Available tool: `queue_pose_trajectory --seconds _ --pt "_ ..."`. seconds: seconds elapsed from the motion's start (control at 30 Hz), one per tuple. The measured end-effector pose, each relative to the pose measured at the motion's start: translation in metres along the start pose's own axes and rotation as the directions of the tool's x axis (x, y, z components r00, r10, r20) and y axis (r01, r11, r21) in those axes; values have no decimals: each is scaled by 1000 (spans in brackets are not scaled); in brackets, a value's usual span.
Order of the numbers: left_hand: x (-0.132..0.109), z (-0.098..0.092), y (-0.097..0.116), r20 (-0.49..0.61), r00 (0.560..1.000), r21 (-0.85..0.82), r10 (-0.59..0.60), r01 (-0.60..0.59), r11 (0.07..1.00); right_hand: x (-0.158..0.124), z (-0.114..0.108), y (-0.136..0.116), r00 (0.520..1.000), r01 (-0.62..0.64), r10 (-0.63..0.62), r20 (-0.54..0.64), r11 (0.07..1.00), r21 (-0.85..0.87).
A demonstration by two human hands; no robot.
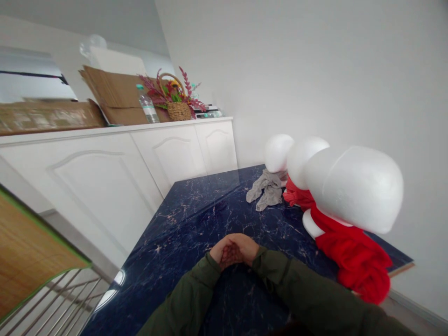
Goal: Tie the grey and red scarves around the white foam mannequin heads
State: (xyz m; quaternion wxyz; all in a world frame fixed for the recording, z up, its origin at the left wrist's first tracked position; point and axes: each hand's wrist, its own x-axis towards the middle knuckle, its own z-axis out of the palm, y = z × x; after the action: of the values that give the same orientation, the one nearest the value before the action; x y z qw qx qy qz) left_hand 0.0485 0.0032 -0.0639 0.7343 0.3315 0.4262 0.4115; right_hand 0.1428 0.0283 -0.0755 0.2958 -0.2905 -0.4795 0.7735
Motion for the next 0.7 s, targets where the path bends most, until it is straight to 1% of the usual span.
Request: queue_pose_trajectory --seconds 0.07,0.13,0.17,0.2,0.23,0.27,0.3,0.33,0.37,0.4,0.43,0.47,0.5,0.57,0.6,0.63,0.67,0.7 --pt "2 -1 -1 69 996 30 49 -51 998 -24 1 -1 989 32 -50 -143 991 -129" --pt "3 -3 -2 121 991 70 63 -72 995 -65 -2 -1 958 100 -172 -228 950 -295" --pt "3 -4 -3 132 989 101 67 -81 992 -91 -5 0 924 182 -294 -244 901 -393" --pt "3 -4 -4 136 987 144 81 -100 984 -120 -10 2 863 249 -420 -281 837 -487" --pt "2 -4 -5 138 984 199 117 -143 970 -150 -18 4 791 268 -503 -348 796 -543" --pt "2 -4 -6 144 973 267 181 -214 939 -179 -27 7 671 271 -590 -449 759 -592" --pt "1 -2 -8 164 951 350 261 -304 886 -206 -40 8 531 262 -674 -513 707 -657" --pt "1 0 -9 199 917 441 346 -399 804 -231 -56 9 345 245 -747 -569 657 -713" --pt "1 3 -11 242 873 534 424 -484 693 -251 -74 9 129 218 -782 -610 622 -752" --pt "2 8 -14 287 826 619 485 -546 564 -267 -95 7 -43 182 -777 -628 612 -769" --pt "3 14 -16 325 783 692 530 -579 431 -278 -117 3 -136 109 -760 -635 626 -772" --pt "4 22 -20 358 749 748 557 -587 308 -285 -140 -2 -189 3 -744 -641 652 -758" --pt "6 32 -24 391 720 785 573 -586 200 -289 -162 -7 -210 -78 -737 -643 668 -740" --pt "10 59 -36 466 673 809 575 -587 32 -288 -201 -19 -212 -167 -712 -670 701 -693" --pt "12 75 -43 500 657 809 564 -587 -33 -285 -216 -24 -199 -197 -693 -693 721 -664" --pt "14 92 -52 530 647 805 549 -587 -85 -281 -228 -28 -175 -222 -672 -719 739 -636" --pt "17 110 -61 539 644 811 543 -571 -128 -275 -237 -30 -141 -247 -659 -738 746 -619" --pt "21 129 -71 533 643 822 551 -546 -158 -270 -244 -31 -96 -270 -663 -743 735 -622"
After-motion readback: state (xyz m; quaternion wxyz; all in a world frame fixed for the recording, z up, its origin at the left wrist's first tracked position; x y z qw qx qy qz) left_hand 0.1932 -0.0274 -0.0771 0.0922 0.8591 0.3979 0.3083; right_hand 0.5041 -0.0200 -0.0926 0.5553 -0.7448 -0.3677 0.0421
